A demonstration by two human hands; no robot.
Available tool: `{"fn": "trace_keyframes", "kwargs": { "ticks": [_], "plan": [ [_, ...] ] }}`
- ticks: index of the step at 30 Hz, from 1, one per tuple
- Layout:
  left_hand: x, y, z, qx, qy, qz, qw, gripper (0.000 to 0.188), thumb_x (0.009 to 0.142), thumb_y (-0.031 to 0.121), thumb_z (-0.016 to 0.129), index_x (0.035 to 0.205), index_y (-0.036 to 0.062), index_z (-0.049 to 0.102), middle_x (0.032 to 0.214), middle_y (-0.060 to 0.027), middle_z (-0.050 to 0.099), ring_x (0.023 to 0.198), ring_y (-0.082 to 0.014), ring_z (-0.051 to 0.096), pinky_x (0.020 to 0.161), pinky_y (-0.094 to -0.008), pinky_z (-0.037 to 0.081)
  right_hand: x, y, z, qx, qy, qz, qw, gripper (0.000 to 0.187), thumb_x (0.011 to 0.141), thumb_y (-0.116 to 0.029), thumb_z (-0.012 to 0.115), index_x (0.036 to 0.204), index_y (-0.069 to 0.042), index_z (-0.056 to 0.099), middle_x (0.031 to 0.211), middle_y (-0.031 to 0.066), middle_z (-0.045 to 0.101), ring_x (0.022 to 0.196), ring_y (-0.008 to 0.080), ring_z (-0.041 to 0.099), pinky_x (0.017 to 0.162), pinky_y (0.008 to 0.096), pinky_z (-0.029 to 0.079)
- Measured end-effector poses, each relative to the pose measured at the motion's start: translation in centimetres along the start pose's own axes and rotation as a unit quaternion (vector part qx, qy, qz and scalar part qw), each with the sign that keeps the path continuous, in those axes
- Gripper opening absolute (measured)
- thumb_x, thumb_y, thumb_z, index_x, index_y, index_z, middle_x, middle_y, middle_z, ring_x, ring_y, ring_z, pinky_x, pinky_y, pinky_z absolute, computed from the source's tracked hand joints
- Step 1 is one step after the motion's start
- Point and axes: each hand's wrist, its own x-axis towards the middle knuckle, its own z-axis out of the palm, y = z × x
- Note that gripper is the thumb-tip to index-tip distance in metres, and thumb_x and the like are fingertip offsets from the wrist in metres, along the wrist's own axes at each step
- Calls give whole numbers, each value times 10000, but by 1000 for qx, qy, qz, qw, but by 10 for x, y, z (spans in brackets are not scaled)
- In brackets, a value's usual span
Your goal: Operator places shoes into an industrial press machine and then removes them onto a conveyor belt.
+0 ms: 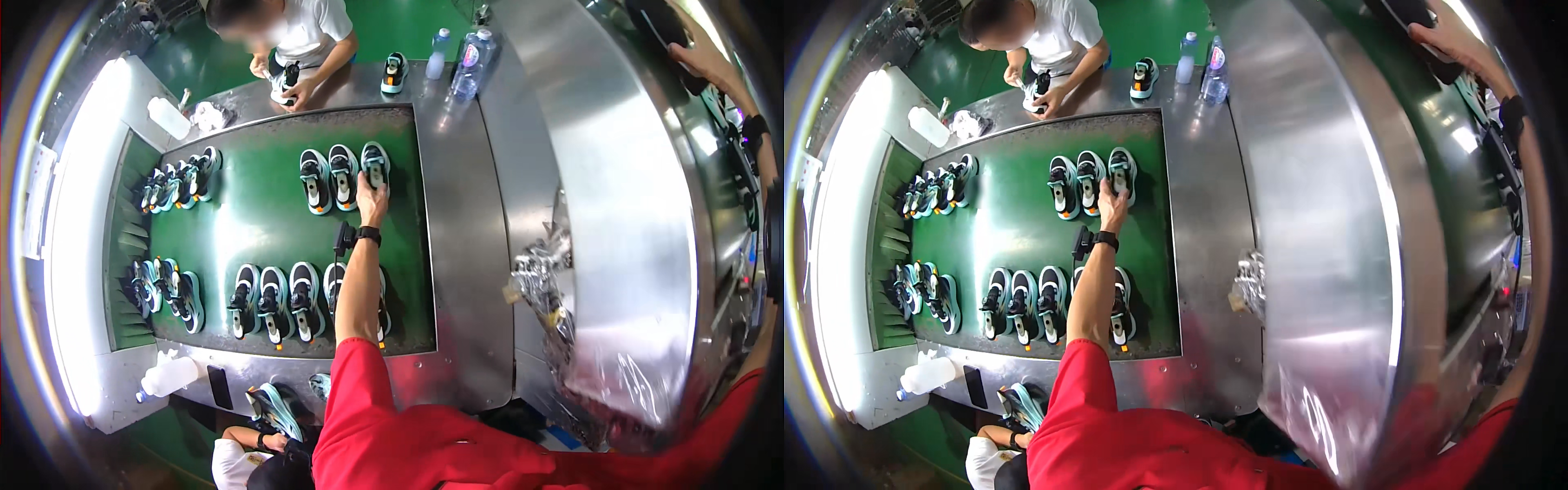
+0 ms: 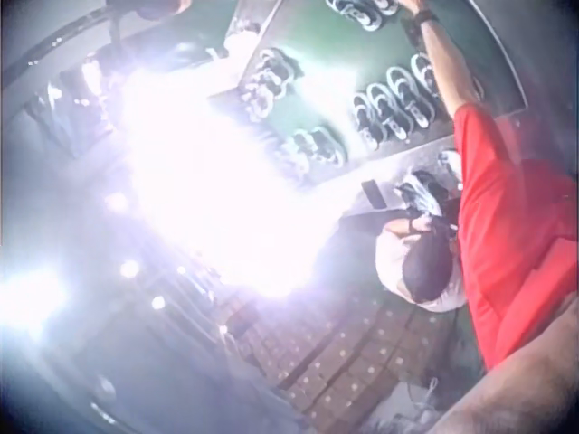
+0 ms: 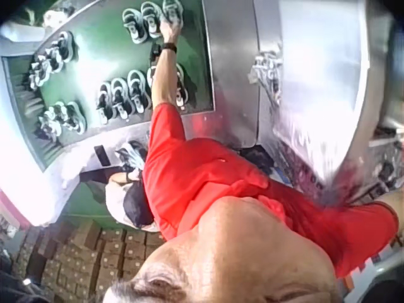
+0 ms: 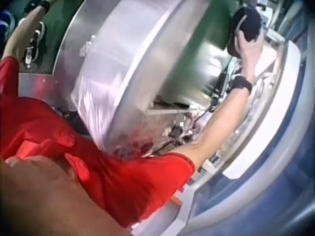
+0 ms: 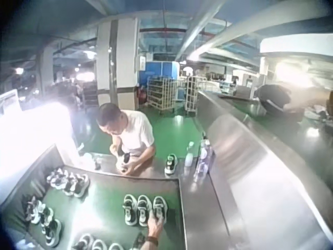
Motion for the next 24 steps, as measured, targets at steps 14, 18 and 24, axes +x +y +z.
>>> {"fn": "trace_keyframes", "kwargs": {
  "ticks": [14,18,24],
  "plan": [
    [-355,139,-67,-296,-507,-252,769,399,911,189,674,1229,-40,597,1151,-133,641,1040,-174,591,886,-288,483,-96,-45,-45,64,19,-18,998,631,779,-317,750,1251,32,518,1119,209,624,1011,283,606,907,369,482],
    [-416,262,-98,-421,-645,-263,581,538,921,76,648,1400,-30,427,1356,-148,542,1260,-215,511,1074,-356,385,-183,-73,-103,-26,247,77,966,551,738,-322,765,1128,22,585,1108,233,598,1021,354,582,928,401,461],
    [-449,441,-72,-506,-626,111,583,772,848,131,726,1479,-2,301,1497,-192,364,1372,-320,379,1110,-435,322,-384,-151,-141,-69,343,60,935,828,714,-399,769,1304,38,387,1151,247,553,1042,354,593,909,488,475]
  ]
}}
